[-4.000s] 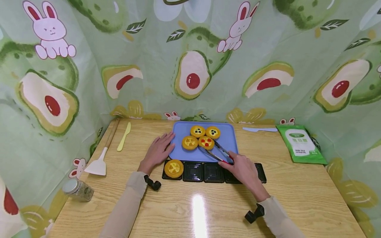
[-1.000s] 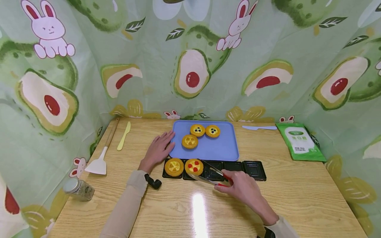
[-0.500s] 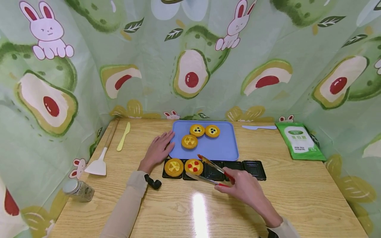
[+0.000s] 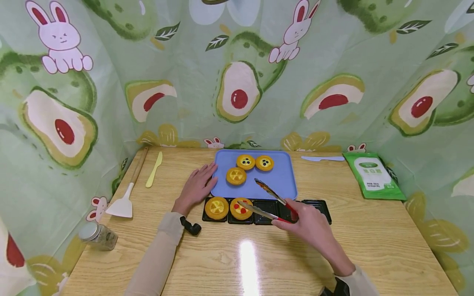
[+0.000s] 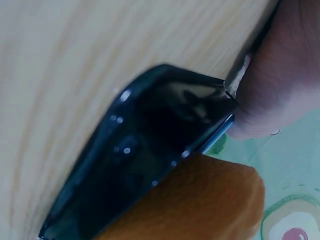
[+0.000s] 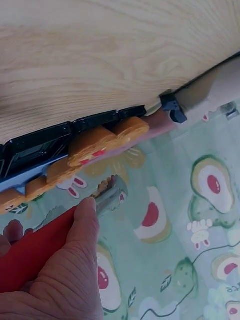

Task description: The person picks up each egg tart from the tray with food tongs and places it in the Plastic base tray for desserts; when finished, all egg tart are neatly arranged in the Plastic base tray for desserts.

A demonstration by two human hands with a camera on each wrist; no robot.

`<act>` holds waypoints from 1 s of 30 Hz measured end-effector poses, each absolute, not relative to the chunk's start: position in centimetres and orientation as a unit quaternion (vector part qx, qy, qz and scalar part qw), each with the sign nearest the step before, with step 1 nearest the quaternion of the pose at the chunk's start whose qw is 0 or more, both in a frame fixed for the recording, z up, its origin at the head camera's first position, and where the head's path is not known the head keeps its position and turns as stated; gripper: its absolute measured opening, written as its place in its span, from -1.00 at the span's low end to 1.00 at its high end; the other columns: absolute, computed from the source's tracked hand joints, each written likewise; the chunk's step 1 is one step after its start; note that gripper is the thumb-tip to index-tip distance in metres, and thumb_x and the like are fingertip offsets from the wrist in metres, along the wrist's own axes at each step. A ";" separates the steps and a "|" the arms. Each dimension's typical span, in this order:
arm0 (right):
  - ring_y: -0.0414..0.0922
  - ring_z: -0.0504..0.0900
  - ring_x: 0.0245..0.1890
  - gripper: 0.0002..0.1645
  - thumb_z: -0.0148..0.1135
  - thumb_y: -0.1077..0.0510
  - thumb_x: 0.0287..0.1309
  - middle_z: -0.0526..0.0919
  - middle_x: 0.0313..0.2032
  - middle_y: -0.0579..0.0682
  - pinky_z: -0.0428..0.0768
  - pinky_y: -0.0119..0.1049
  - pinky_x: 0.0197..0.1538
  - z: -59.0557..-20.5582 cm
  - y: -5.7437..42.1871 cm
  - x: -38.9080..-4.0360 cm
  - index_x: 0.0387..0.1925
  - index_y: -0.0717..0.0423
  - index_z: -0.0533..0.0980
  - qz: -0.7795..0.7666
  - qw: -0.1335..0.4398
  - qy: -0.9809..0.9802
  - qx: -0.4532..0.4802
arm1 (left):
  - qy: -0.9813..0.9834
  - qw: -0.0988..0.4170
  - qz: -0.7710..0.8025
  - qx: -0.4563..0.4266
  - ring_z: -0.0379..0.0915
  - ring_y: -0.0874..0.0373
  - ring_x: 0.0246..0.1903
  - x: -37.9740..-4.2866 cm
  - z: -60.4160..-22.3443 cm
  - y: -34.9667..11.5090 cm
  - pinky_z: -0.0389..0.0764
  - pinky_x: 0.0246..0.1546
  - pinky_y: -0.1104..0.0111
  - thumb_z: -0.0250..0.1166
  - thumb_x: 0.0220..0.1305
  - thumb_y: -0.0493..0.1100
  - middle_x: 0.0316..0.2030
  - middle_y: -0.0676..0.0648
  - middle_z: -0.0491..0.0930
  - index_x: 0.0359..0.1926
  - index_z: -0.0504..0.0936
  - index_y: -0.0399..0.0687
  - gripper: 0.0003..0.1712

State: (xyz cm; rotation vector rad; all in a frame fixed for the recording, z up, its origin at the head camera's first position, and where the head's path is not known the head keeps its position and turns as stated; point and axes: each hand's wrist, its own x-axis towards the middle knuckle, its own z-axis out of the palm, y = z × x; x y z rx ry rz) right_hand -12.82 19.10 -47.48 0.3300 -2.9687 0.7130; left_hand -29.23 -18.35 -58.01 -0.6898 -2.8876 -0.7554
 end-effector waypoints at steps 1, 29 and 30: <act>-0.25 0.28 -0.67 -0.07 0.48 -0.49 0.01 0.35 -0.64 -0.21 0.19 -0.35 -0.62 -47.5 19.2 -13.0 0.23 0.03 0.64 0.232 0.036 -0.966 0.105 | -0.942 0.039 -0.247 -0.225 -0.06 -0.07 0.62 -29.2 -58.0 -18.3 -0.08 0.59 -0.09 -0.06 0.65 0.21 0.63 0.05 0.07 0.66 0.14 0.11 -0.29; -0.10 0.39 -0.60 -0.29 0.43 -0.39 0.17 0.41 -0.55 -0.04 0.24 -0.27 -0.57 -50.6 22.1 -19.9 -0.20 0.16 0.47 0.203 0.037 -0.977 0.057 | -0.947 0.045 -0.226 -0.223 -0.14 -0.12 0.64 -29.1 -58.3 -18.1 -0.13 0.59 -0.12 -0.12 0.67 0.17 0.65 0.02 0.04 0.68 0.10 0.10 -0.30; -0.10 0.40 -0.60 -0.29 0.44 -0.39 0.17 0.40 -0.55 -0.04 0.24 -0.27 -0.57 -50.6 22.2 -20.1 -0.20 0.16 0.47 0.200 0.038 -0.977 0.057 | -0.948 0.045 -0.225 -0.221 -0.14 -0.11 0.64 -29.1 -58.3 -18.1 -0.13 0.59 -0.11 -0.12 0.67 0.18 0.65 0.03 0.04 0.68 0.10 0.11 -0.30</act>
